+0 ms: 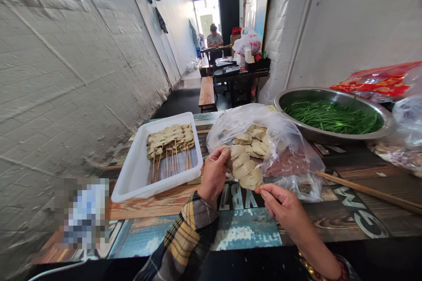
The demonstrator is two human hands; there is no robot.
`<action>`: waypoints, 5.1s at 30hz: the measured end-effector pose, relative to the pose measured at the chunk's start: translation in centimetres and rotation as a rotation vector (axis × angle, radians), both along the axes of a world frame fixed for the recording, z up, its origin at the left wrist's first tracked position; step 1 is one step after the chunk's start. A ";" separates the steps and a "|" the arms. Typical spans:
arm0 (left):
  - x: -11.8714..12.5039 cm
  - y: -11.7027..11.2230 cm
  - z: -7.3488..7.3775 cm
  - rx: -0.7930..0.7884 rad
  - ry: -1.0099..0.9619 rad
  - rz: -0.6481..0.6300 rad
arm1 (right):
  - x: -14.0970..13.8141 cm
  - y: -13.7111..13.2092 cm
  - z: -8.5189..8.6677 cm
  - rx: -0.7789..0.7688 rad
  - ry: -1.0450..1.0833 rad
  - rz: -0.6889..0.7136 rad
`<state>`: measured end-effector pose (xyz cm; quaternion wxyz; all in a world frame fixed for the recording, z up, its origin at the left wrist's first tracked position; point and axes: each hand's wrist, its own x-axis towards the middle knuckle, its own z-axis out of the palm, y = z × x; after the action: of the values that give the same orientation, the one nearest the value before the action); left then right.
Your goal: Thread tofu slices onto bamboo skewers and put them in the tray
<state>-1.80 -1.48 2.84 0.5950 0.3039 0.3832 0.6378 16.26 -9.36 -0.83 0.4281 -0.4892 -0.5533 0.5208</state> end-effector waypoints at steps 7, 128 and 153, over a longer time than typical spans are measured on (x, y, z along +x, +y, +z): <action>0.0 0.3 -0.4 0.042 0.111 0.089 | -0.2 0.0 0.1 0.001 0.016 0.001; 0.5 -0.1 -0.8 -0.030 0.009 -0.122 | -2.1 -0.6 -1.1 0.537 -0.570 -0.247; -0.1 -1.2 -0.3 0.078 -0.243 -0.338 | -3.8 0.8 2.1 0.475 -0.549 -0.341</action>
<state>-1.89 -2.72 2.55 0.7230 0.3074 0.2270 0.5755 12.45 -8.60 1.30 0.4459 -0.5821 -0.6632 0.1498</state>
